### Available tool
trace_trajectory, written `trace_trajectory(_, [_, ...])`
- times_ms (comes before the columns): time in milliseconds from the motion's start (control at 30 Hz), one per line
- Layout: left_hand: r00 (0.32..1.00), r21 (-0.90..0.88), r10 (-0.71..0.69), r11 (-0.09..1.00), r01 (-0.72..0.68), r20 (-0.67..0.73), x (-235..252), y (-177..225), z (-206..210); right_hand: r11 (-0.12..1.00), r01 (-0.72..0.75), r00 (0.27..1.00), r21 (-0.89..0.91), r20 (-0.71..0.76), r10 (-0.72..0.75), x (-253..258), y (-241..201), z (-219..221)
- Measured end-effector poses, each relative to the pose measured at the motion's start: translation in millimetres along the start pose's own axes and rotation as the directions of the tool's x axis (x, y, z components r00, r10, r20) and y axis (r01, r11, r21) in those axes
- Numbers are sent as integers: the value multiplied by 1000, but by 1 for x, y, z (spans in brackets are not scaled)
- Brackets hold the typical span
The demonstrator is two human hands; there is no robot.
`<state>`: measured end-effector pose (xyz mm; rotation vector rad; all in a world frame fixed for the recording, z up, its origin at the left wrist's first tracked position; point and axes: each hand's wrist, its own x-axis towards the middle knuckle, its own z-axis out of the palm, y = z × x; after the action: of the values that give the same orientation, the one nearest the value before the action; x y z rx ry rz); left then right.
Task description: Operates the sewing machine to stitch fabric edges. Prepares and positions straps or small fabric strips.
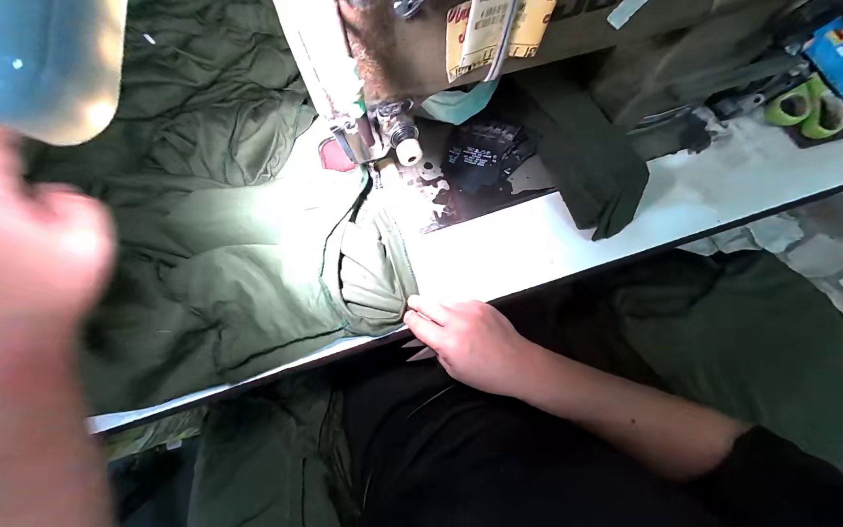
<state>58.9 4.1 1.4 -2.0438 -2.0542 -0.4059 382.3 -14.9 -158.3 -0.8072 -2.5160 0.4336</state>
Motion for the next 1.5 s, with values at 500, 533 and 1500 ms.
trace_trajectory(500, [856,-177,495,865,-470,146,7,72,118,999,-32,996,-10,87,33,5,-7,-8])
trace_trajectory(533, [861,-206,497,859,-469,109,7,82,121,999,-30,996,-10,78,31,5,-7,-7])
trace_trajectory(1500, [326,-257,940,291,-921,-103,66,327,140,920,-165,984,356,-3,178,-79,15,-30])
